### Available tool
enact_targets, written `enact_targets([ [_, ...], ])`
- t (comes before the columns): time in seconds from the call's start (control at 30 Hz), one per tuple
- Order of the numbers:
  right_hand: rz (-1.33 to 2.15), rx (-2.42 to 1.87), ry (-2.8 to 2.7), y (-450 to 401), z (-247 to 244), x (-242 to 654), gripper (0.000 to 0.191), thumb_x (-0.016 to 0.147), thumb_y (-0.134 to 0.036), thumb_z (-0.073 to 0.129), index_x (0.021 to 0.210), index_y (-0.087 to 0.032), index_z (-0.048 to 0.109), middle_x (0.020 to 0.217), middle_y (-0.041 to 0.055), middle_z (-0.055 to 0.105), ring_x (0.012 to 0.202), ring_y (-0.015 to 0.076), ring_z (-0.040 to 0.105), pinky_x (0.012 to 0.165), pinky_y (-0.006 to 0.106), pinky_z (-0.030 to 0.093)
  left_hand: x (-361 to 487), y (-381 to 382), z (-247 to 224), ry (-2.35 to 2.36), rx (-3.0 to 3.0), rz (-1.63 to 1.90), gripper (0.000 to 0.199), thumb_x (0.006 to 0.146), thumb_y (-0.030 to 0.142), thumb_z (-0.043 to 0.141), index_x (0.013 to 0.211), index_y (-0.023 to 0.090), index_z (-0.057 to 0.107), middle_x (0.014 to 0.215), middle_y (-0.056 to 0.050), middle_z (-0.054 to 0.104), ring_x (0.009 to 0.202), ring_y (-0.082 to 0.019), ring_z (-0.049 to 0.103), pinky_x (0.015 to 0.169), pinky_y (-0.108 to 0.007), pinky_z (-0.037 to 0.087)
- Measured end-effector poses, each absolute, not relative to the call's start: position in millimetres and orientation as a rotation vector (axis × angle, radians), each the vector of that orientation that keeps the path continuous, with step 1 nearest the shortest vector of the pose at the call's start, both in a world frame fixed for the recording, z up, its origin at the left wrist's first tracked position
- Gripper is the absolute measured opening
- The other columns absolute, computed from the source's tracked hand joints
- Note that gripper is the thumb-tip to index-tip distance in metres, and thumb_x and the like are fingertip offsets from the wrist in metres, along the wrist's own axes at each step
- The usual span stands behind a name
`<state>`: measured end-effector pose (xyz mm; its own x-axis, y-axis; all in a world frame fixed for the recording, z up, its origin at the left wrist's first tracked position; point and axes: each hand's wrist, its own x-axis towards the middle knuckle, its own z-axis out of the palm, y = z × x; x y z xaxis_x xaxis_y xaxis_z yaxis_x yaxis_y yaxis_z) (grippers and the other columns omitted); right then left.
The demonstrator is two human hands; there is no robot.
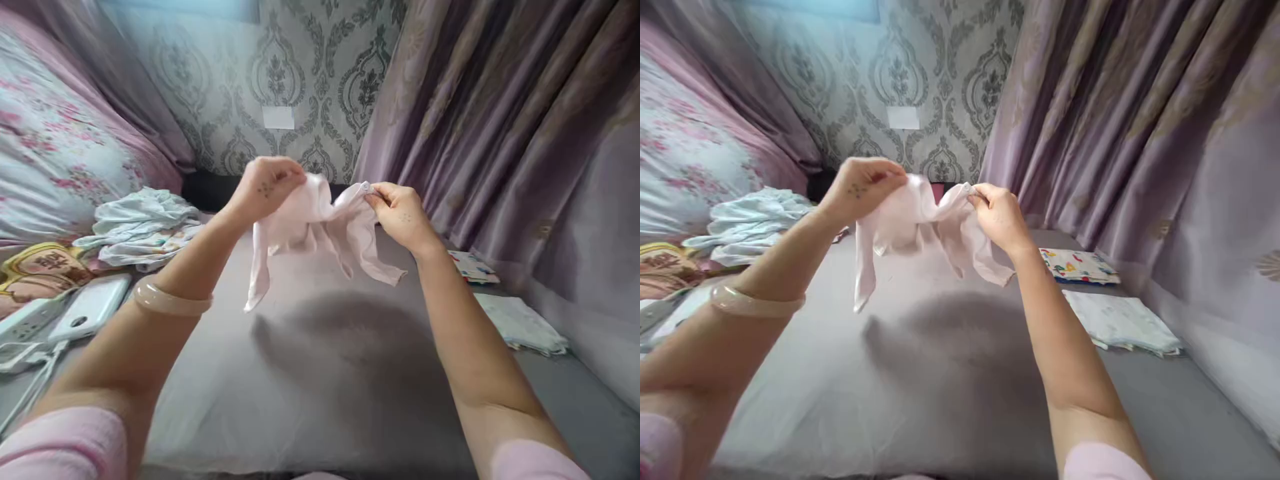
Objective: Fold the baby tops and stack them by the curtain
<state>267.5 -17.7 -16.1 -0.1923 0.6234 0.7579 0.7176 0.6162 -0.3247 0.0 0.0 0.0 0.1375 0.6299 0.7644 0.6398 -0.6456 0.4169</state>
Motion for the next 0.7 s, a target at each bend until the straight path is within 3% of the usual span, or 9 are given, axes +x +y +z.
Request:
enact_targets([
  [0.3, -0.254, -1.109, -1.674, -15, -14, 276, 0.04, 0.099, -0.052, 0.044, 0.104, -0.02, 0.068, 0.098, 0.0082, 0.072, 0.095, 0.0249, 0.066, 0.083, 0.035, 0.049, -5, 10, -2, -1.373, -2.07, -1.744, 0.016, 0.087, 0.033, 0.057, 0.089, 0.021, 0.066, 0.071, 0.001, 0.057, 0.073, -0.014, 0.054, 0.071, -0.025, 0.047],
  [0.47, 0.149, -1.018, -1.835, -39, 3, 288, 0.049, 0.089, -0.063, 0.057, 0.106, -0.02, 0.072, 0.096, 0.0058, 0.074, 0.094, 0.0235, 0.068, 0.081, 0.035, 0.053, -22, -12, 13, -1.449, -2.35, -1.763, 0.027, 0.087, 0.045, 0.057, 0.093, 0.02, 0.068, 0.068, -0.001, 0.06, 0.063, -0.013, 0.057, 0.057, -0.024, 0.048],
  [0.6, 0.676, -1.047, -1.978, -52, 22, 311, 0.053, 0.076, -0.066, 0.07, 0.102, -0.02, 0.075, 0.088, 0.0061, 0.076, 0.085, 0.0228, 0.07, 0.075, 0.036, 0.056, -61, -27, 34, -1.537, -2.904, -1.337, 0.038, 0.08, 0.057, 0.064, 0.091, 0.021, 0.071, 0.075, -0.004, 0.068, 0.062, -0.016, 0.063, 0.054, -0.027, 0.051],
  [0.7, 0.714, -1.149, -2.059, -43, 23, 313, 0.047, 0.073, -0.061, 0.075, 0.095, -0.019, 0.077, 0.086, 0.0064, 0.076, 0.082, 0.023, 0.07, 0.074, 0.035, 0.056, -68, -22, 40, -1.569, -3.105, -0.968, 0.038, 0.075, 0.057, 0.067, 0.091, 0.023, 0.074, 0.08, -0.004, 0.071, 0.07, -0.02, 0.068, 0.061, -0.029, 0.054],
])
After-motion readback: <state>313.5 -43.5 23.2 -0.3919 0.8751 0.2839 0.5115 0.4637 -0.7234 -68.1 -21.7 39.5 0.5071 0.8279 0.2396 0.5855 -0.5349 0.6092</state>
